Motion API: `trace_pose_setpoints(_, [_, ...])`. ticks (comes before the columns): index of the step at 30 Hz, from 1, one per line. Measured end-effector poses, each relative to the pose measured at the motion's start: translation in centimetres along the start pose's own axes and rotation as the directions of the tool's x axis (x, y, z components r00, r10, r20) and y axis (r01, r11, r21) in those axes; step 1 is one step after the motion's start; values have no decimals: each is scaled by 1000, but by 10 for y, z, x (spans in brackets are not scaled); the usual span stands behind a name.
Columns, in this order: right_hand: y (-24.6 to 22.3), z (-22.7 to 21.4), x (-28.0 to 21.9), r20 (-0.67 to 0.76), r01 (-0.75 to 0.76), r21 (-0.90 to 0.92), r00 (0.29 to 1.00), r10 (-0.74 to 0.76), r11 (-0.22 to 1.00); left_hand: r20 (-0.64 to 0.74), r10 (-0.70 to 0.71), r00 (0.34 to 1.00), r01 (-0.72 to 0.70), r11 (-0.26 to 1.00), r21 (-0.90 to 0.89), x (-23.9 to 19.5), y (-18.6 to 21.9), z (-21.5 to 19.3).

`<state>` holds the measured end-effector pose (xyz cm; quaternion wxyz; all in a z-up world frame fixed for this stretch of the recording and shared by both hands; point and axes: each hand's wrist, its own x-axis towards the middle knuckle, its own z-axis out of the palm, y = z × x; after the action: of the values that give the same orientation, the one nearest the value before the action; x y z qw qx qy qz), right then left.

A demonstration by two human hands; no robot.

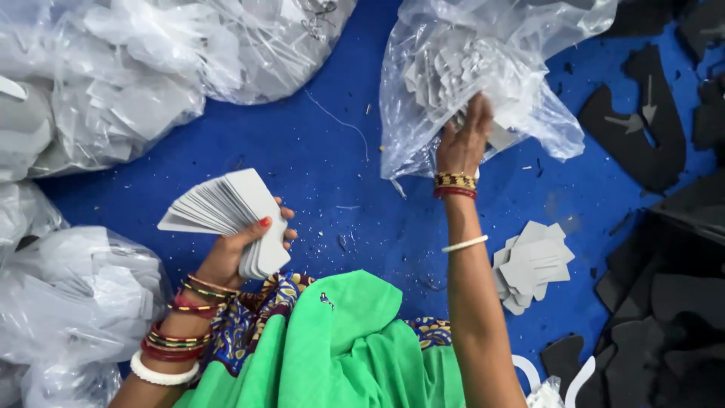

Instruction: The person sorts and stacks cut shoe upper components on a factory floor.

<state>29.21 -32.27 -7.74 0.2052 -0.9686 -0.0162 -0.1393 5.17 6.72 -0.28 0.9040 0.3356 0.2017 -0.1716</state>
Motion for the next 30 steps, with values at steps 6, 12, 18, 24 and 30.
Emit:
trace_pose_setpoints(6, [38,17,74,193,52,-275,981,2,960,29,-2,1000,2,1000,17,0,-3,-2])
trace_pose_setpoints(12, [71,28,94,212,129,-322,975,-62,938,-38,-1,999,3,999,41,-7,3,-5])
trace_pose_setpoints(18, [120,61,107,-54,9,36,998,-7,999,-31,45,999,-43,997,59,-4,10,-6])
trace_pose_setpoints(24, [84,-19,117,79,7,-237,997,12,971,-46,20,999,-16,997,79,-5,11,3])
trace_pose_setpoints(30, [44,-77,43,17,-97,-299,994,107,949,63,30,998,-31,1000,8,-4,-6,9])
